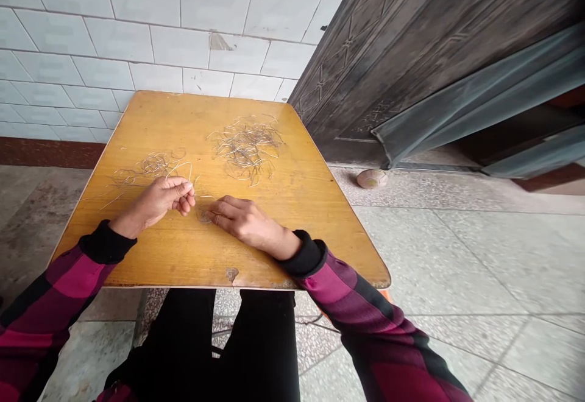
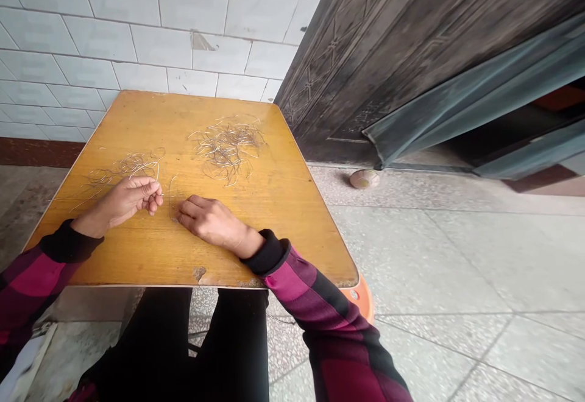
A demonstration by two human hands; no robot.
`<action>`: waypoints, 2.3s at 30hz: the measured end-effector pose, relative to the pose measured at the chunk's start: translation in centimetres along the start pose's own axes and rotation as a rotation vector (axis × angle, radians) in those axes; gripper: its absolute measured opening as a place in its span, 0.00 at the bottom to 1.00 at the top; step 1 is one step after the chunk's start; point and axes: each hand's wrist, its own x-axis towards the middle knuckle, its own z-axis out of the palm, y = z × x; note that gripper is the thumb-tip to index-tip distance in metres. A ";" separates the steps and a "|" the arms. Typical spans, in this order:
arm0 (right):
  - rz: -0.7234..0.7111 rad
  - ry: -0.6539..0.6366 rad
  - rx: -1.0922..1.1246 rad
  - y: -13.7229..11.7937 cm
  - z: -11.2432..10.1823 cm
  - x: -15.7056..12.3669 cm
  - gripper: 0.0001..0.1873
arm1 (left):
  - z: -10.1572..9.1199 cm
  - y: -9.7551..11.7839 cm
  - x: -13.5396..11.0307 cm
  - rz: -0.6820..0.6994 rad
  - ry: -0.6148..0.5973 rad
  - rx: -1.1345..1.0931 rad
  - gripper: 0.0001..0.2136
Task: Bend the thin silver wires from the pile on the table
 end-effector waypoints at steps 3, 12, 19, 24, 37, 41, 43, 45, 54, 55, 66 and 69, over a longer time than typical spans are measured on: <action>-0.003 -0.003 -0.051 -0.1 0.3 0.1 0.16 | 0.2 -0.3 0.1 -0.003 -0.006 -0.020 0.15; 0.203 0.066 -0.002 -0.8 1.7 0.4 0.18 | 0.9 -0.6 0.2 -0.022 -0.032 -0.052 0.14; 0.252 0.155 -0.087 -1.4 2.5 0.5 0.20 | 1.2 -1.0 0.3 -0.004 -0.039 -0.053 0.14; 0.250 0.139 -0.126 -1.4 2.8 0.4 0.20 | 1.4 -0.9 0.2 -0.010 -0.037 -0.038 0.13; 0.353 0.324 0.197 -0.8 0.7 0.0 0.20 | 0.8 -1.2 0.6 -0.016 0.003 -0.152 0.13; 0.680 0.425 0.815 1.0 0.3 0.0 0.17 | 0.4 -1.0 0.5 -0.010 -0.016 -0.145 0.14; 0.788 0.300 1.204 1.7 0.7 0.2 0.17 | 0.4 -1.0 0.5 -0.004 -0.033 -0.135 0.14; 0.841 0.183 1.519 2.0 1.2 0.4 0.15 | 0.5 -1.0 0.4 -0.002 -0.048 -0.129 0.14; 0.802 0.005 2.107 1.7 2.5 0.4 0.14 | 0.6 -1.3 0.5 -0.016 -0.072 -0.260 0.14; 0.788 -0.016 2.126 1.7 2.6 0.4 0.14 | 0.7 -1.3 0.5 -0.020 -0.073 -0.273 0.14; 0.832 0.058 2.145 1.5 3.2 0.6 0.14 | 0.7 -1.2 0.5 -0.041 -0.072 -0.346 0.12; 0.825 0.105 2.158 1.3 3.3 0.8 0.13 | 0.8 -1.2 0.6 -0.040 -0.055 -0.353 0.11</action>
